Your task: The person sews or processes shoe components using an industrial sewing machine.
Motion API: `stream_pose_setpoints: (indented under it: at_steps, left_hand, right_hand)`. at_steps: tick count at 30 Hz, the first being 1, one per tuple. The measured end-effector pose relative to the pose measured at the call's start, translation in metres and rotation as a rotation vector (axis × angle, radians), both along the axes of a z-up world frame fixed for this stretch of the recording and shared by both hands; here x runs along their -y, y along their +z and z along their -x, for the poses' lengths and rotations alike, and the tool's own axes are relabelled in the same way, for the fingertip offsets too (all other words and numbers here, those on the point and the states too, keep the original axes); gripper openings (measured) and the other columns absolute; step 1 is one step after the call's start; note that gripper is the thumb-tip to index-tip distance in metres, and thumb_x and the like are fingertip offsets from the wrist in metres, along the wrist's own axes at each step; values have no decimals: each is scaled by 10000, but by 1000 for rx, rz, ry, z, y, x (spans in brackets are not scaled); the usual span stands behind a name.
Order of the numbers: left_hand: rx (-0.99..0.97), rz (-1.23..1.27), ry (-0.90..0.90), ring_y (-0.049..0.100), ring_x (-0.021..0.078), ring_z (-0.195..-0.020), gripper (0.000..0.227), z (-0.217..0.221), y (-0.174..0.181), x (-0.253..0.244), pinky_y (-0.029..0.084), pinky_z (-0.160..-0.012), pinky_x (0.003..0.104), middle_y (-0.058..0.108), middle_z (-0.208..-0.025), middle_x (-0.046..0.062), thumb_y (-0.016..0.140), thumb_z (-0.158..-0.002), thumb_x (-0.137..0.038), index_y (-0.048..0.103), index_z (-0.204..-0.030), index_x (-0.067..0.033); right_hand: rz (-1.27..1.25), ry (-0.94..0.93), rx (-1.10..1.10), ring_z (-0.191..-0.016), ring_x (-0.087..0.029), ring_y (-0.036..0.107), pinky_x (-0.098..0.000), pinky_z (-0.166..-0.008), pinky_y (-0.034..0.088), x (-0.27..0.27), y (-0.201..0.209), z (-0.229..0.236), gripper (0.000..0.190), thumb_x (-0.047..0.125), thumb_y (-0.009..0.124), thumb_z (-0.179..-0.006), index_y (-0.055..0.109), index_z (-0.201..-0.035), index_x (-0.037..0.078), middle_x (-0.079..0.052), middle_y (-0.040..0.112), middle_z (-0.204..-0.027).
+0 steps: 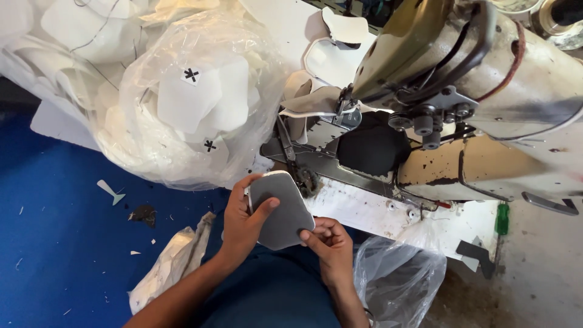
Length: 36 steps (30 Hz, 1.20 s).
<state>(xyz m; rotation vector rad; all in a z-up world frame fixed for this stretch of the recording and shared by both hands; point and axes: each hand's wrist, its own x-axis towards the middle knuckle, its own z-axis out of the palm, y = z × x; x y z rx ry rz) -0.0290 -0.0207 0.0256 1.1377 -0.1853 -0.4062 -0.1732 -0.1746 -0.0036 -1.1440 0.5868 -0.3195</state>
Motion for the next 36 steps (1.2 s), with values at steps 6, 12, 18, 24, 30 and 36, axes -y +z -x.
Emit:
stream_pose_setpoints:
  at_steps: [6,12,18,24,30,36]
  left_hand:
    - [453,-281,-70,725,124,-995,904,15,-36,-18,595,-805,270,710,-1240,127,810,-893,-203,238,-1584,-95]
    - [474,-226,-397,788,190,-977,336,-7,-5,-4,613,-824,288,801,-1085,102,826,-865,-83,757,-1193,-111]
    - [497,-228,-267,796,170,-901,256,-38,19,44,622,-778,275,803,-1014,74,826,-856,-54,772,-1101,-105]
    - [722,-622,21,747,269,-914,437,-83,39,101,576,-805,326,761,-1045,141,857,-819,-146,740,-1239,-127]
    - [147,-577,-416,748,228,-722,455,-144,85,112,609,-646,342,780,-1010,98,793,-841,-156,712,-1289,-173]
    - [627,-304,-465,734,166,-1118,501,-181,55,110,586,-982,300,747,-1291,109,830,-879,-99,664,-1352,-82]
  right_hand:
    - [-11,-36,-10,-823,-139,696,-288,-736,580,4,-6,8,279,-64,769,-854,663,-1109,-22,-89,747,-935]
    - [-1,-78,-54,-823,-130,689,-285,-761,587,14,12,-6,338,-88,782,-819,655,-1120,-4,-70,725,-914]
    - [283,-55,182,-908,-126,681,-265,-808,577,61,23,-48,383,-118,785,-837,622,-1152,27,-44,700,-1013]
    - [447,92,105,-931,-144,690,-282,-820,592,127,47,-122,281,-124,776,-889,720,-1145,-24,-73,703,-1010]
    - [133,23,76,-906,-142,715,-303,-815,640,139,36,-145,288,-39,764,-925,706,-1207,-20,-99,725,-1017]
    - [1554,-685,330,-1142,-251,662,-401,-1002,591,228,30,-38,310,121,685,-1062,552,-1305,-18,-163,641,-1278]
